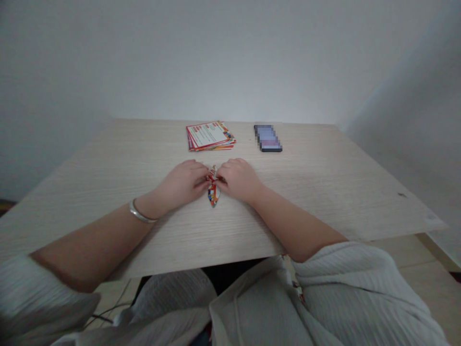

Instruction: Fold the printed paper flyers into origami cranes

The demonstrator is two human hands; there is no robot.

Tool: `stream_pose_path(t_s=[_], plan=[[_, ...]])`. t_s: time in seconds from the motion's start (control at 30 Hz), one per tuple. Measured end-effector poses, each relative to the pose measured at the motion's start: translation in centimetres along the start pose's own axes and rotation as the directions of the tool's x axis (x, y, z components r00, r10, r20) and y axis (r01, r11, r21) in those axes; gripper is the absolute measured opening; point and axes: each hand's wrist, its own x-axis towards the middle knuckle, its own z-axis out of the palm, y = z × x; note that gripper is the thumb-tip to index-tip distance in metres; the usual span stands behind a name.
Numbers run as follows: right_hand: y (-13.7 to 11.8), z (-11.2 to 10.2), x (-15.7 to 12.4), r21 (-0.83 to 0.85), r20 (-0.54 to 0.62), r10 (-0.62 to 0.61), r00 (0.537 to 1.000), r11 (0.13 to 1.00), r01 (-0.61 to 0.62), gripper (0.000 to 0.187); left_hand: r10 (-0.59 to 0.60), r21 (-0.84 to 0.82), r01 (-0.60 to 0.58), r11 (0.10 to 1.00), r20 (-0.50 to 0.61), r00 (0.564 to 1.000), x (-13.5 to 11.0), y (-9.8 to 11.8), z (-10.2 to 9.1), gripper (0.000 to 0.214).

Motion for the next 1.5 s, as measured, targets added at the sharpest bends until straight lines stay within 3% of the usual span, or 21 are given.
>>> stream_pose_path(t_s=[0.23, 0.47, 0.6, 0.67, 0.77, 0.9, 1.03, 1.2, 1.37, 1.5], plan=[[-0.2, 0.2, 0.4, -0.013, 0.032, 0.056, 0.998, 0.998, -0.056, 0.026, 0.002, -0.084, -0.011, 0.996, -0.110, 0.994, 0.1, -0.7, 1.5, 0.021], [0.4, 0.8, 0.5, 0.041, 0.033, 0.069, 0.997, 0.997, -0.070, 0.022, -0.023, -0.175, 0.012, 0.984, -0.065, 0.998, 0.3, -1.2, 1.7, 0.020], [0.8, 1.4, 0.4, 0.162, -0.006, 0.093, 0.996, 0.983, -0.091, 0.018, -0.028, -0.215, 0.012, 0.977, -0.073, 0.997, 0.5, -1.4, 1.6, 0.024], [0.9, 1.8, 0.4, 0.289, -0.026, 0.166, 0.986, 0.945, -0.152, 0.011, -0.054, -0.234, 0.033, 0.972, -0.086, 0.995, 0.6, -1.4, 1.6, 0.026], [0.8, 2.0, 0.4, 0.446, -0.038, 0.298, 0.954, 0.859, -0.251, 0.016, -0.120, -0.306, 0.091, 0.948, -0.078, 0.990, 0.5, -1.1, 1.5, 0.027], [0.6, 1.9, 0.6, 0.501, -0.019, 0.369, 0.929, 0.808, -0.311, 0.017, -0.298, -0.400, 0.259, 0.879, -0.036, 0.954, 0.2, -0.7, 1.3, 0.021], [0.5, 2.0, 0.7, 0.483, -0.024, 0.383, 0.923, 0.813, -0.324, 0.014, -0.374, -0.410, 0.317, 0.855, -0.065, 0.925, 0.0, -0.5, 1.4, 0.024], [0.3, 2.0, 0.8, 0.448, -0.022, 0.355, 0.935, 0.839, -0.308, 0.005, -0.311, -0.499, 0.234, 0.835, -0.075, 0.948, -0.1, -0.5, 1.6, 0.024], [0.0, 1.5, 0.7, 0.405, 0.006, 0.344, 0.939, 0.858, -0.317, 0.006, -0.236, -0.388, 0.180, 0.904, -0.101, 0.966, -0.1, -0.5, 1.6, 0.021], [-0.2, 1.0, 0.6, 0.241, -0.040, 0.299, 0.953, 0.929, -0.281, 0.010, -0.201, -0.311, 0.164, 0.936, -0.089, 0.976, 0.0, -0.4, 1.5, 0.021]])
